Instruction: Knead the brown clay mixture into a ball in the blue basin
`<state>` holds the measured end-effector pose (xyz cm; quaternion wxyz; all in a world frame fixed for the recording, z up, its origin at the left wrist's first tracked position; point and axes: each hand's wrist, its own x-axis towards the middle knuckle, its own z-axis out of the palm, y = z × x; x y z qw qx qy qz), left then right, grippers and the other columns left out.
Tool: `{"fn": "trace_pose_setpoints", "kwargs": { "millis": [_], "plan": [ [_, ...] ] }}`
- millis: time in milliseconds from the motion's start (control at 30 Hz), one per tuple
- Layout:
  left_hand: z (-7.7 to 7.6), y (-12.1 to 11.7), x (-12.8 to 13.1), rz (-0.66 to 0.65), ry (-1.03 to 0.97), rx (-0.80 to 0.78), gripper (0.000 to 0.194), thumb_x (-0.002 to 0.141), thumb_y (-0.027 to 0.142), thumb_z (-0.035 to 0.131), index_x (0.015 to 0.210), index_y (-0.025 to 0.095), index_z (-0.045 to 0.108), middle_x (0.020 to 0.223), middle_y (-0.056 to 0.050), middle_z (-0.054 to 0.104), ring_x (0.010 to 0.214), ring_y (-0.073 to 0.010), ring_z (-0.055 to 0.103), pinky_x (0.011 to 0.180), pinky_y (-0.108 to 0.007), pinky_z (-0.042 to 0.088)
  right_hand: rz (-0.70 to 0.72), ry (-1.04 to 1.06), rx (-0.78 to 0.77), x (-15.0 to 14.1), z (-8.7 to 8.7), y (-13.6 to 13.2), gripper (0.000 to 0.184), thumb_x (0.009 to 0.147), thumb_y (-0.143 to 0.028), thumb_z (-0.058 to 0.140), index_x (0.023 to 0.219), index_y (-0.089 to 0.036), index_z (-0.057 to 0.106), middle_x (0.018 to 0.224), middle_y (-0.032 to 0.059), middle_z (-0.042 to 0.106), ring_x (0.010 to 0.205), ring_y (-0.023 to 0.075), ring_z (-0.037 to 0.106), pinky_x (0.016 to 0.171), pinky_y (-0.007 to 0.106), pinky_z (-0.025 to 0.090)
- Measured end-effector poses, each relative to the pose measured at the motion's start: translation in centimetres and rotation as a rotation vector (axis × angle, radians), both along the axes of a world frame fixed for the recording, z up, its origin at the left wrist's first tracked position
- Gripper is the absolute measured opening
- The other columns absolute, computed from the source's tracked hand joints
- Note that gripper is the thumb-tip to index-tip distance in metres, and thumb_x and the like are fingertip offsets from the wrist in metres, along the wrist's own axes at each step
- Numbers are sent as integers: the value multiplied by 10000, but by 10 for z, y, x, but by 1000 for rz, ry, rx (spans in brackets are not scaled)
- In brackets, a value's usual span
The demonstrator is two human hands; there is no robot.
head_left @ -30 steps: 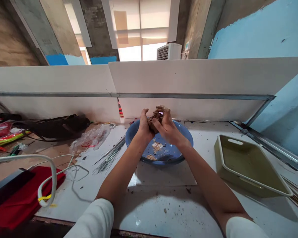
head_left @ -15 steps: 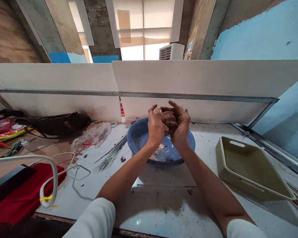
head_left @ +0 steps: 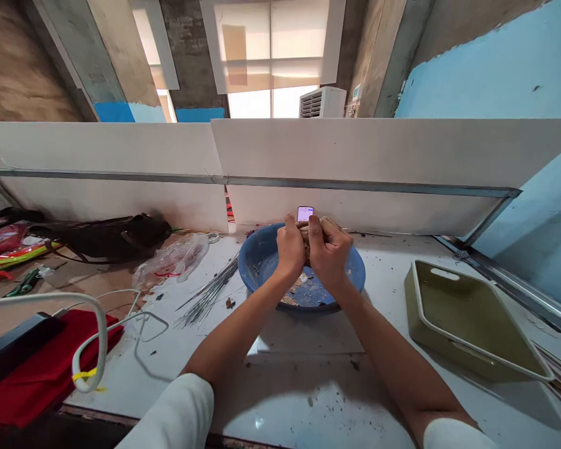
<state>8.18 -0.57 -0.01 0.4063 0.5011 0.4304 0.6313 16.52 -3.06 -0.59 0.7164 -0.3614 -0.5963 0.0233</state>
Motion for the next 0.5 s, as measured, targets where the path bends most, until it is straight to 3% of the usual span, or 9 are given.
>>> {"fn": "trace_pose_setpoints", "kwargs": {
  "millis": [67, 100, 133, 200, 267, 367, 433, 500],
  "plan": [
    [7, 3, -6, 34, 13, 48, 619, 1155, 626, 374, 1189, 214, 834, 1037, -113, 857, 1101, -316, 810, 967, -411, 631, 134, 70, 0, -2, -3, 7, 495, 1154, -707, 498, 1081, -284, 746, 1109, 87, 792, 1009, 252, 759, 937, 423, 612],
    [11, 3, -9, 57, 18, 87, 584, 1158, 596, 392, 1248, 218, 829, 1144, -118, 865, 1176, -312, 805, 1013, -414, 626, 192, 116, 4, -3, -4, 10, 507, 1149, -736, 480, 1260, -311, 734, 1334, 104, 765, 1229, 272, 745, 1082, 471, 600],
    [15, 3, -12, 86, 33, 138, 554, 1160, 567, 412, 1290, 217, 821, 1248, -124, 858, 1255, -307, 789, 1064, -415, 614, 247, 170, -3, -3, -3, 13, 554, 1132, -777, 476, 1385, -338, 698, 1504, 104, 699, 1424, 282, 672, 1221, 519, 541],
    [21, 0, -17, 147, 78, 238, 528, 1159, 537, 456, 1357, 194, 804, 1349, -147, 838, 1333, -306, 765, 1127, -419, 592, 399, 303, -93, -3, 1, 18, 664, 1071, -868, 497, 1464, -362, 670, 1628, 83, 632, 1615, 290, 532, 1361, 566, 425],
    [22, -6, -18, 197, 132, 320, 555, 1157, 548, 496, 1465, 172, 763, 1283, -158, 855, 1260, -307, 794, 1115, -427, 600, 637, 451, -281, 0, 7, 18, 714, 1018, -902, 542, 1426, -339, 703, 1536, 87, 710, 1564, 316, 602, 1303, 568, 511],
    [19, -14, -16, 174, 201, 447, 631, 1153, 602, 524, 1649, 231, 647, 1287, -142, 858, 1204, -300, 812, 1120, -448, 611, 897, 591, -517, 5, 18, 12, 646, 1014, -818, 600, 1291, -262, 775, 1258, 110, 824, 1333, 343, 765, 1047, 504, 683],
    [16, -17, -13, 113, 224, 565, 656, 1142, 657, 520, 1681, 294, 616, 1541, -128, 764, 1434, -320, 716, 1243, -491, 550, 931, 637, -566, 8, 23, 8, 600, 1015, -766, 622, 1239, -238, 801, 1128, 105, 844, 1228, 330, 808, 952, 455, 704],
    [14, -18, -9, 72, 207, 648, 662, 1131, 707, 499, 1669, 342, 624, 1753, -71, 598, 1674, -328, 492, 1380, -534, 415, 900, 669, -556, 6, 24, 5, 604, 998, -768, 648, 1239, -237, 807, 1061, 86, 851, 1159, 307, 828, 908, 417, 701]
  ]
}}
